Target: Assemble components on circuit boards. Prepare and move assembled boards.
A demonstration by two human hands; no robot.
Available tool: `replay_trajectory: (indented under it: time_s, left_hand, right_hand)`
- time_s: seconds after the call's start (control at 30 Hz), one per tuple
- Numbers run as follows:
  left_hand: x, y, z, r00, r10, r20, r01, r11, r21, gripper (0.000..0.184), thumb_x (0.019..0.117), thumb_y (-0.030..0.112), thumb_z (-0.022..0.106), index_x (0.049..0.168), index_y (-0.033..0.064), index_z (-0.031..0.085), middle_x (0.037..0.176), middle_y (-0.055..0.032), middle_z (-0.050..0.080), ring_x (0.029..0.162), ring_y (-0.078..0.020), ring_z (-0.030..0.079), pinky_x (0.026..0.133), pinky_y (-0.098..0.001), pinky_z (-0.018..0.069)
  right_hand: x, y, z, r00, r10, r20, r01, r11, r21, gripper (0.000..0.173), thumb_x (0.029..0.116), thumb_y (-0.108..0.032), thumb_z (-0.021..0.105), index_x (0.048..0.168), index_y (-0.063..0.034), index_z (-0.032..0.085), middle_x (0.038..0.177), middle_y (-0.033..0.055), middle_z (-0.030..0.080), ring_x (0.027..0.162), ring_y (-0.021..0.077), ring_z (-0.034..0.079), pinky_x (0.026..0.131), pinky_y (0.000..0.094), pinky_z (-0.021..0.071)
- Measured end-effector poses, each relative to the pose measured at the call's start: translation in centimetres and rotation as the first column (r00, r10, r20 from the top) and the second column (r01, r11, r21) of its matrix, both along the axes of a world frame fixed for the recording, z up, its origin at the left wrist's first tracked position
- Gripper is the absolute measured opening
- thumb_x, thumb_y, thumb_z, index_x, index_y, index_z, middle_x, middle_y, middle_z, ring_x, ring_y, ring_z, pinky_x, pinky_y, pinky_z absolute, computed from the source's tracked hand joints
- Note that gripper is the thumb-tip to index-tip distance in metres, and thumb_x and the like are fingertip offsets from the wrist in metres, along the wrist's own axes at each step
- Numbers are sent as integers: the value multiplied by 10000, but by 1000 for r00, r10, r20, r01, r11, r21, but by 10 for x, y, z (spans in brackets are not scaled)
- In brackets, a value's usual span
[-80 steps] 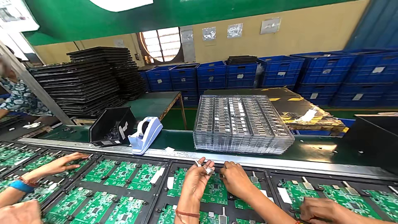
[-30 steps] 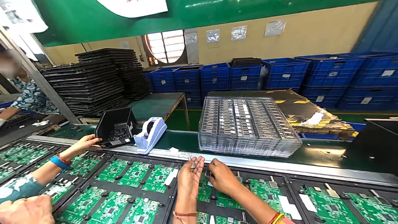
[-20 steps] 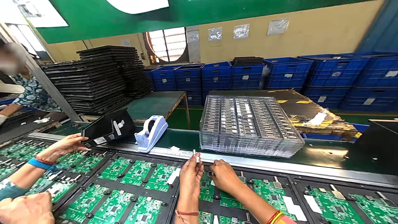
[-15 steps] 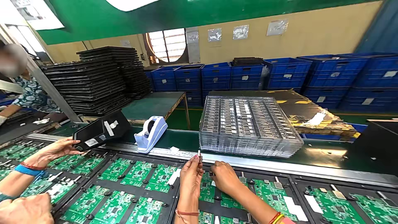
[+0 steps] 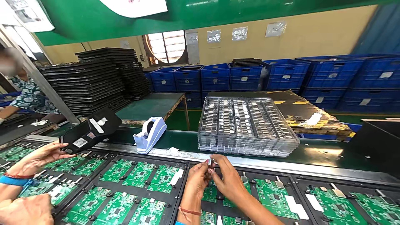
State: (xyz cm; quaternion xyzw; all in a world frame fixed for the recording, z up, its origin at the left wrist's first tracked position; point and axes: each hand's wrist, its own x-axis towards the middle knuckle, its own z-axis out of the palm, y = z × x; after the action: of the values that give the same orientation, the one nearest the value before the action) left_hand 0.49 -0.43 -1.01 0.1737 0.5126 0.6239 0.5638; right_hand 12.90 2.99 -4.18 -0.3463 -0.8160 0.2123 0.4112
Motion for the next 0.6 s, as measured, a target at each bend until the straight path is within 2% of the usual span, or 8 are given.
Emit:
replay_trajectory:
  time_s: [0.1, 0.17, 0.23, 0.3, 0.4, 0.47, 0.53, 0.6]
  left_hand:
    - [-1, 0, 2, 996, -60, 69, 58, 998, 34, 217, 1089, 94, 457, 1035, -27, 629, 803, -87, 687, 614, -110, 647, 591, -234, 566]
    - [-3, 0, 3, 993, -80, 84, 77, 996, 38, 229, 1094, 114, 459, 1034, -25, 631, 813, -94, 701, 631, -114, 665, 595, -234, 572]
    - [-2, 1, 3, 996, -52, 73, 51, 999, 12, 243, 1092, 152, 482, 1036, -16, 648, 799, -87, 693, 633, -115, 666, 598, -231, 572]
    - [-4, 3, 2, 998, 13, 68, -12, 1000, -21, 229, 1084, 159, 504, 1080, -12, 656, 847, -88, 708, 669, -118, 676, 619, -234, 570]
    - [-5, 3, 6, 988, 131, 87, -128, 991, -35, 186, 1070, 132, 526, 1095, -9, 645, 871, -83, 712, 680, -108, 675, 618, -220, 559]
    - [-5, 2, 8, 979, 169, 113, -167, 986, -26, 169, 1065, 119, 533, 1109, -12, 630, 874, -90, 707, 676, -109, 671, 604, -214, 550]
    - [-5, 1, 9, 976, 177, 123, -176, 984, -21, 157, 1060, 113, 540, 1106, -11, 623, 874, -93, 705, 669, -110, 670, 595, -211, 549]
    - [-4, 2, 9, 977, 176, 120, -175, 984, -21, 152, 1059, 112, 541, 1101, -8, 626, 876, -90, 706, 672, -107, 670, 595, -206, 545]
  right_hand:
    - [-2, 3, 2, 995, -1, -97, 5, 999, 38, 295, 973, -186, 608, 1206, -34, 705, 1244, 134, 676, 1153, 265, 658, 977, 461, 539]
    - [-1, 2, 5, 984, -9, -176, 17, 999, 48, 266, 944, -159, 637, 1156, -31, 733, 1252, 147, 671, 1129, 242, 670, 950, 409, 563]
    - [2, -4, 9, 978, -14, -207, 21, 999, 32, 262, 924, -106, 653, 1153, -10, 738, 1275, 171, 661, 1096, 218, 689, 934, 346, 582]
    - [7, -17, 12, 986, 1, -165, -5, 1000, -24, 282, 912, -54, 655, 1176, 3, 737, 1280, 201, 655, 1035, 216, 712, 905, 325, 599]
    - [20, -45, 9, 995, 97, 20, -94, 986, -136, 374, 916, -16, 649, 1285, 36, 676, 1295, 248, 629, 1037, 286, 705, 903, 376, 597]
    - [27, -61, 4, 972, 184, 145, -157, 972, -175, 451, 919, -17, 663, 1359, 61, 597, 1261, 260, 641, 1027, 346, 698, 901, 449, 583]
    - [33, -72, -1, 940, 242, 239, -197, 960, -196, 372, 921, -30, 680, 1271, 78, 613, 1201, 265, 672, 1079, 406, 687, 953, 521, 553]
    - [37, -76, -11, 919, 271, 287, -227, 958, -175, 250, 912, -41, 685, 1139, 65, 680, 1150, 260, 695, 1088, 428, 681, 959, 535, 538]
